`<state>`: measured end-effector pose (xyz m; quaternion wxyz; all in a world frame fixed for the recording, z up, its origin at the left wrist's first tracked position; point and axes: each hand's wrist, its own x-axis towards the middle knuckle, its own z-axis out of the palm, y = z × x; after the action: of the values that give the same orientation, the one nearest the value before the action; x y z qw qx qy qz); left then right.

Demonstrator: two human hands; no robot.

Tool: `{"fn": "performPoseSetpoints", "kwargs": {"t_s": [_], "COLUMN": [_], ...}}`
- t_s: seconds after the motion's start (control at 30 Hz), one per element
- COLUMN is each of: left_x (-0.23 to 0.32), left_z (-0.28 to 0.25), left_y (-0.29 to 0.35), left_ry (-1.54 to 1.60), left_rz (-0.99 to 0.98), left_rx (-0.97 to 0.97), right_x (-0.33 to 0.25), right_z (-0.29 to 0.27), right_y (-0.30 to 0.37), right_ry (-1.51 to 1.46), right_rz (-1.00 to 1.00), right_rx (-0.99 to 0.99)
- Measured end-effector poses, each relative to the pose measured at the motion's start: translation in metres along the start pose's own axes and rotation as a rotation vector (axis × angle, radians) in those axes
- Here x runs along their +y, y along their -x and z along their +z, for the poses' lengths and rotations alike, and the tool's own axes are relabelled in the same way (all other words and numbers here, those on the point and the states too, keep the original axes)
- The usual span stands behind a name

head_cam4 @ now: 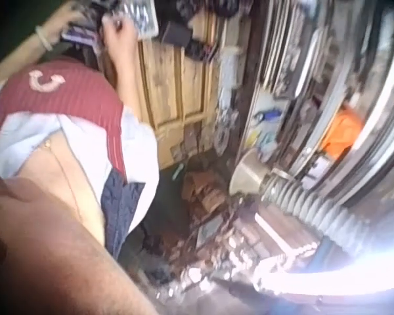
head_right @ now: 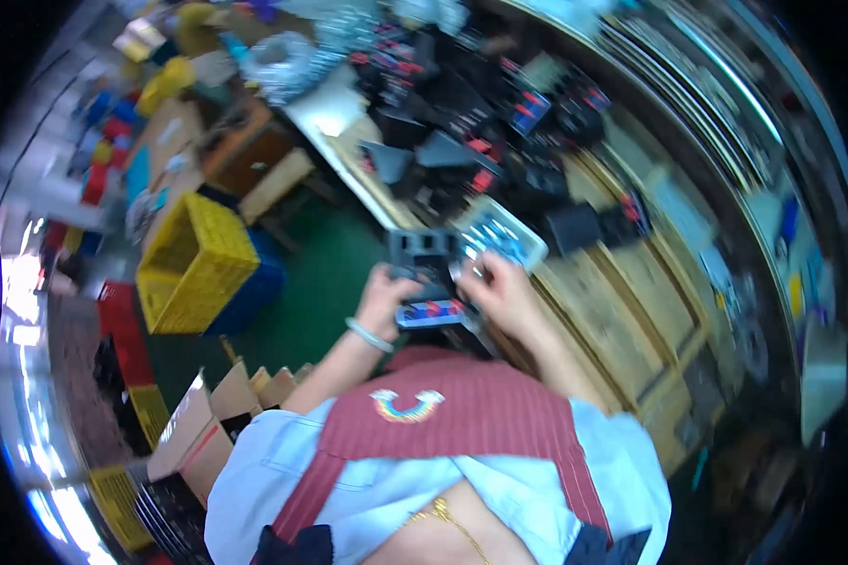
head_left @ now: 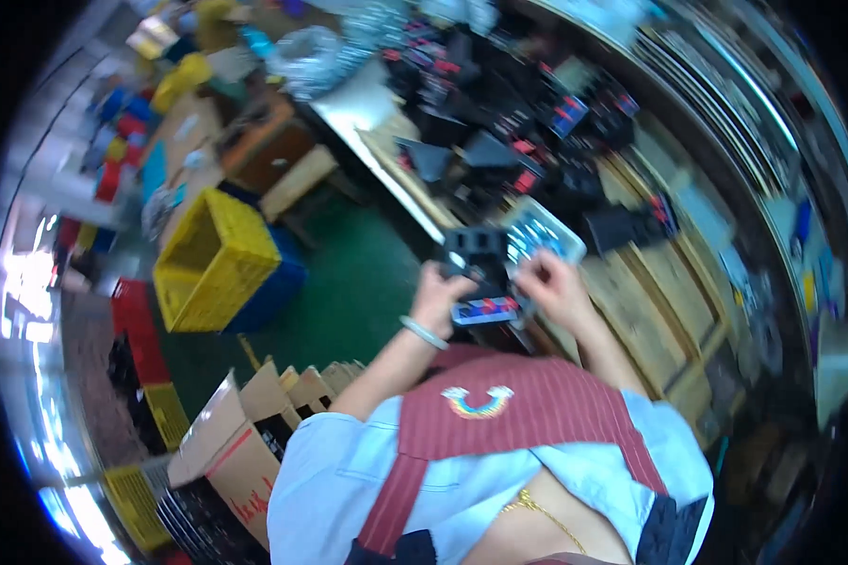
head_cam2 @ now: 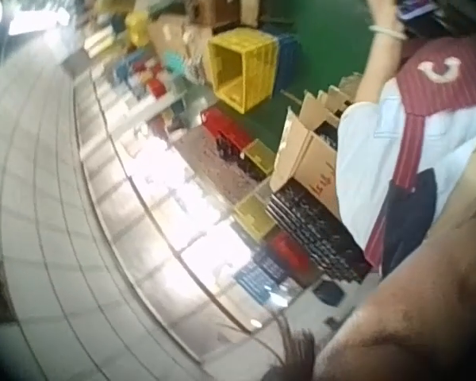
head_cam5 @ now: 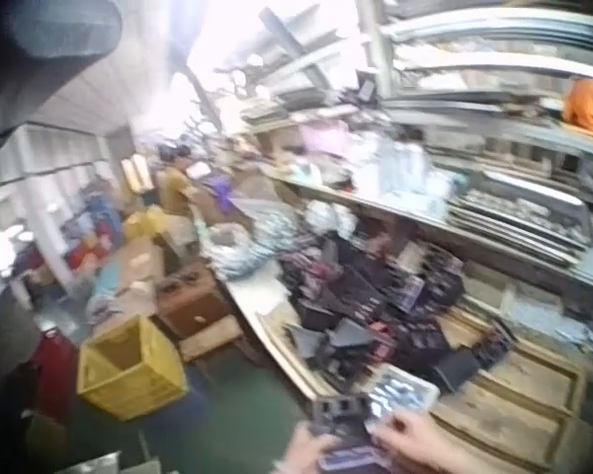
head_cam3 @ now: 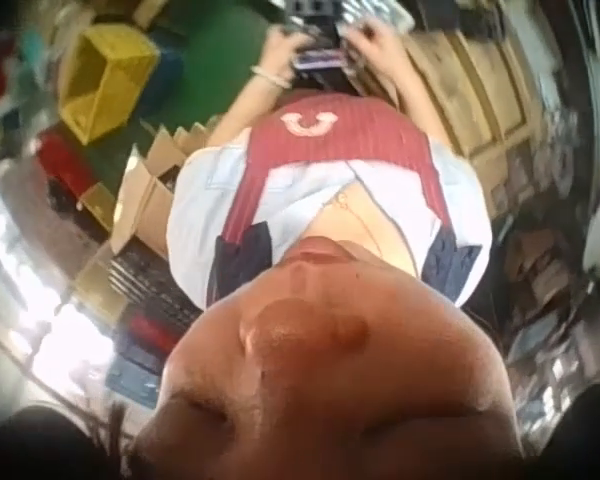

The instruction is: Assembling electronic components by manually inserting small blue parts into a black plastic housing.

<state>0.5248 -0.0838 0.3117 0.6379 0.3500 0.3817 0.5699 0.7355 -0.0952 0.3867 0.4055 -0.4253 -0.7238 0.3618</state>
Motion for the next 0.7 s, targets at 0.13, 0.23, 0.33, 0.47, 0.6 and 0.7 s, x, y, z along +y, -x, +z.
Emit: {"fn": "performPoseSetpoints", "kwargs": {"t_s": [0.13, 0.23, 0.33, 0.47, 0.6, 0.7], "left_x": [-0.045, -0.045, -0.042, -0.054, -0.062, -0.077], "left_z": [0.023, 0.027, 0.035, 0.032, 0.036, 0.039], "left_y": [0.026, 0.052, 0.072, 0.087, 0.1, 0.089], "left_ry": [0.015, 0.121, 0.129, 0.139, 0.069, 0.111], "left_rz": [0.011, 0.048, 0.025, 0.009, 0.002, 0.065], "left_rx": [0.122, 0.121, 0.126, 0.056, 0.053, 0.125], "right_x": [-0.01, -0.007, -0.01, -0.006, -0.01, 0.002], "right_z": [0.029, 0.034, 0.038, 0.039, 0.036, 0.039], "right_y": [0.031, 0.05, 0.07, 0.085, 0.105, 0.102], "right_ry": [0.481, 0.573, 0.607, 0.688, 0.703, 0.426], "right_rz": [-0.576, -0.616, -0.644, -0.637, -0.574, -0.392], "right_rx": [0.123, 0.017, 0.006, -0.087, -0.09, -0.001]}}
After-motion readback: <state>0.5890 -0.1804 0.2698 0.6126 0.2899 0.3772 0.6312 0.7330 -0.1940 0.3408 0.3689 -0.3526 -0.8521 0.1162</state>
